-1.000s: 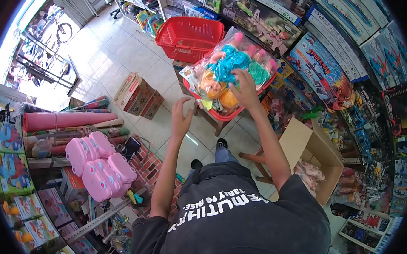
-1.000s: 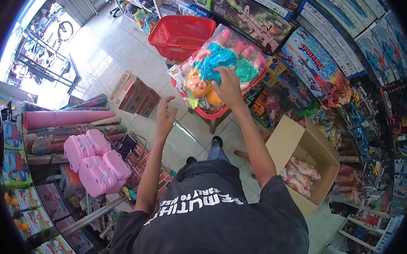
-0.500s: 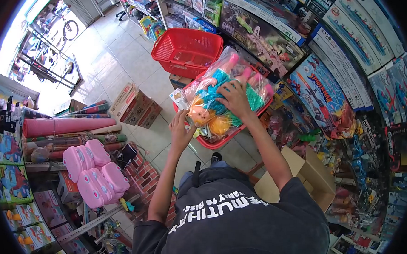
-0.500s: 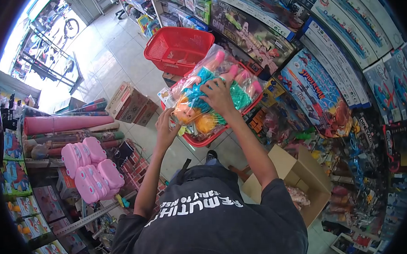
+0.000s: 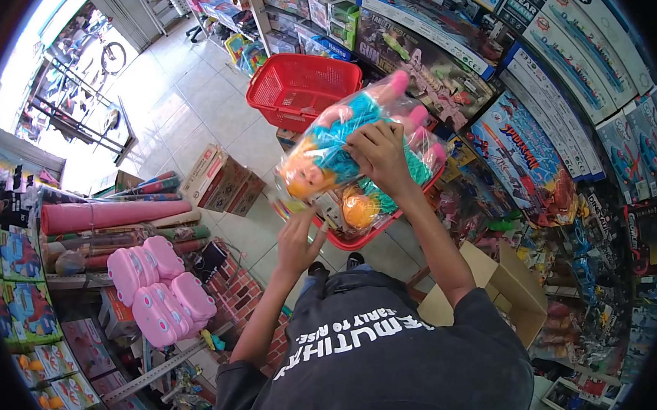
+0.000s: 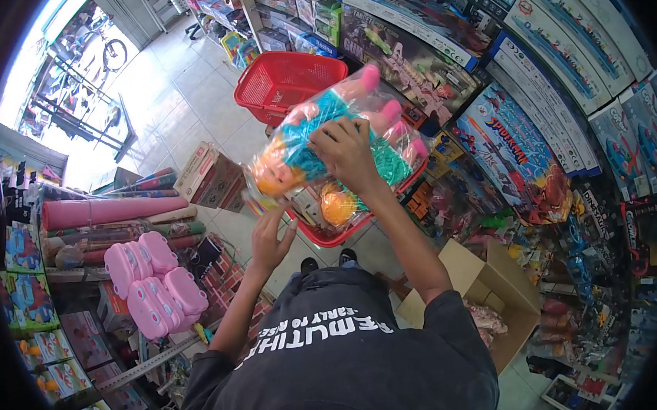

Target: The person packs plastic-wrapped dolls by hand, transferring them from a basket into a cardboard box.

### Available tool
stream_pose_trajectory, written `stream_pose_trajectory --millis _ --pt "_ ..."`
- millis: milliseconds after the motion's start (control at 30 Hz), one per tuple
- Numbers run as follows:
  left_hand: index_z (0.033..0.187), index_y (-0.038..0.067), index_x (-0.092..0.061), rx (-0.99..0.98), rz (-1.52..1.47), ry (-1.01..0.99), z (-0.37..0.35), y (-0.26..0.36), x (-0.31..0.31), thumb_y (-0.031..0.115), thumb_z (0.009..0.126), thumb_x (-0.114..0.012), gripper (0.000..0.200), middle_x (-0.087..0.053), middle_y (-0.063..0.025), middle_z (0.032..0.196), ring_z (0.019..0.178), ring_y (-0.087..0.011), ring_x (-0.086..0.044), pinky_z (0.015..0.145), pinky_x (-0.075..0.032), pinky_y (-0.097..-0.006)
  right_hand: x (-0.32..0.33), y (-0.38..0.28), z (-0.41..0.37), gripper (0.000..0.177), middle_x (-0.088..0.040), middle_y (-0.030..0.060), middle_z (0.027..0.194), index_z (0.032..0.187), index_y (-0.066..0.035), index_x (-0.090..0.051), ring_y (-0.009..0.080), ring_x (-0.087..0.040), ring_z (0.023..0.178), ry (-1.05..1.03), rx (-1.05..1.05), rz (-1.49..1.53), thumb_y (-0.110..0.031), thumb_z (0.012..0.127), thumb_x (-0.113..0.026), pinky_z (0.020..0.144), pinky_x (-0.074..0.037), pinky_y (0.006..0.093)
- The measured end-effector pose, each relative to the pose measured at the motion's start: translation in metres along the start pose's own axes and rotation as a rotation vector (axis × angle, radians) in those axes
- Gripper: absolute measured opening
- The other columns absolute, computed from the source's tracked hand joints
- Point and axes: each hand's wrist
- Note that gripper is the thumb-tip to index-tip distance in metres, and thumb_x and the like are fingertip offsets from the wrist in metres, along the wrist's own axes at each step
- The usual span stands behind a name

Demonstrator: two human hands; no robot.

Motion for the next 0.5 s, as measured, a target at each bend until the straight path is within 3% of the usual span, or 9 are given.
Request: stream_pose_trajectory --millis 33,100,133,167,233,267,333,433,500 --pt "0.113 -0.002 -0.052 0.001 -0.002 0.0 0.002 -0.002 0.0 0.019 0.079 -0.064 0.041 -0.058 -0.0181 0.107 0.098 -0.0327 -0.056 0.084 -0.044 -0.0378 0.001 -0.002 0.003 0.01 -0.055 0.0003 0.08 0.081 -0.01 -0.057 0.0186 -0.051 0.079 -0.002 0.0 -0.001 -0.016 0.077 -0.065 0.075 -0.031 0.0339" --pt "0.129 -0.001 -0.037 0.133 -0.028 0.03 0.005 -0.006 0.0 0.025 0.082 -0.061 0.059 -0.045 -0.0232 0.125 0.116 -0.0355 -0.045 0.095 -0.038 -0.0374 0.0 -0.006 0.006 0.011 -0.054 0.0024 0.078 0.082 -0.009 -0.056 0.02 -0.051 0.075 -0.005 -0.04 0.078 -0.015 0.077 -0.065 0.073 -0.033 0.0331" --pt "0.137 0.0 -0.023 0.203 -0.236 -0.05 0.006 -0.01 0.003 0.031 0.085 -0.058 0.069 -0.036 -0.0224 0.134 0.126 -0.0336 -0.035 0.102 -0.03 -0.0377 0.0 -0.009 0.008 0.011 -0.054 0.0024 0.078 0.082 -0.009 -0.056 0.02 -0.051 0.075 -0.009 -0.04 0.079 -0.015 0.077 -0.065 0.073 -0.033 0.0331" --pt "0.137 0.0 -0.023 0.205 -0.238 -0.049 0.008 -0.014 -0.001 0.031 0.085 -0.058 0.069 -0.036 -0.0224 0.134 0.126 -0.0336 -0.035 0.102 -0.03 -0.0377 0.0 -0.013 0.011 0.011 -0.054 0.0039 0.077 0.082 -0.007 -0.056 0.0208 -0.052 0.072 0.001 -0.034 0.125 -0.013 0.077 -0.064 0.069 -0.035 0.0331" --pt "0.134 0.002 -0.03 0.285 -0.904 0.16 0.008 -0.026 -0.018 0.033 0.087 -0.054 0.061 -0.042 -0.015 0.13 0.121 -0.0267 -0.041 0.1 -0.033 -0.0378 -0.006 -0.021 0.01 0.012 -0.053 0.0053 0.076 0.081 -0.006 -0.055 0.0216 -0.052 0.07 0.008 -0.03 0.172 -0.012 0.077 -0.064 0.066 -0.037 0.0331" --pt "0.134 0.002 -0.03 0.288 -0.906 0.158 0.007 -0.036 -0.024 0.033 0.087 -0.054 0.061 -0.042 -0.015 0.13 0.121 -0.0267 -0.041 0.1 -0.033 -0.0378 -0.012 -0.028 0.006 0.012 -0.053 0.0065 0.075 0.081 -0.005 -0.054 0.0225 -0.053 0.069 -0.068 -0.088 0.322 -0.011 0.078 -0.064 0.063 -0.038 0.0333" --pt "0.127 0.004 -0.039 0.464 -1.303 0.291 0.009 -0.051 -0.029 0.033 0.088 -0.053 0.051 -0.048 -0.0082 0.122 0.112 -0.02 -0.048 0.096 -0.037 -0.0371 -0.027 -0.039 -0.001 0.014 -0.051 0.0085 0.074 0.082 -0.002 -0.052 0.0226 -0.053 0.064 -0.18 -0.12 0.548 -0.01 0.079 -0.063 0.057 -0.041 0.0327" --pt "0.119 0.005 -0.045 0.523 -1.568 0.431 0.017 -0.052 -0.016 0.032 0.087 -0.053 0.043 -0.053 -0.0054 0.113 0.103 -0.0158 -0.053 0.092 -0.041 -0.0347 -0.036 -0.058 -0.008 0.015 -0.05 0.0078 0.071 0.083 -0.002 -0.052 0.0191 -0.052 0.063 -0.28 -0.268 0.726 -0.012 0.081 -0.062 0.059 -0.042 0.031" --pt "0.117 0.002 -0.047 0.543 -1.561 0.446 0.018 -0.059 -0.01 0.028 0.085 -0.055 0.042 -0.055 -0.006 0.11 0.102 -0.0169 -0.054 0.092 -0.042 -0.0346 -0.039 -0.056 -0.014 0.014 -0.049 0.0071 0.07 0.084 -0.001 -0.052 0.016 -0.051 0.063 -0.328 -0.325 0.779 -0.012 0.082 -0.061 0.06 -0.042 0.0297"
Point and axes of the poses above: each hand's wrist, its own z-axis towards the middle knuckle, its own x-axis out of the back of the hand, y = z × x
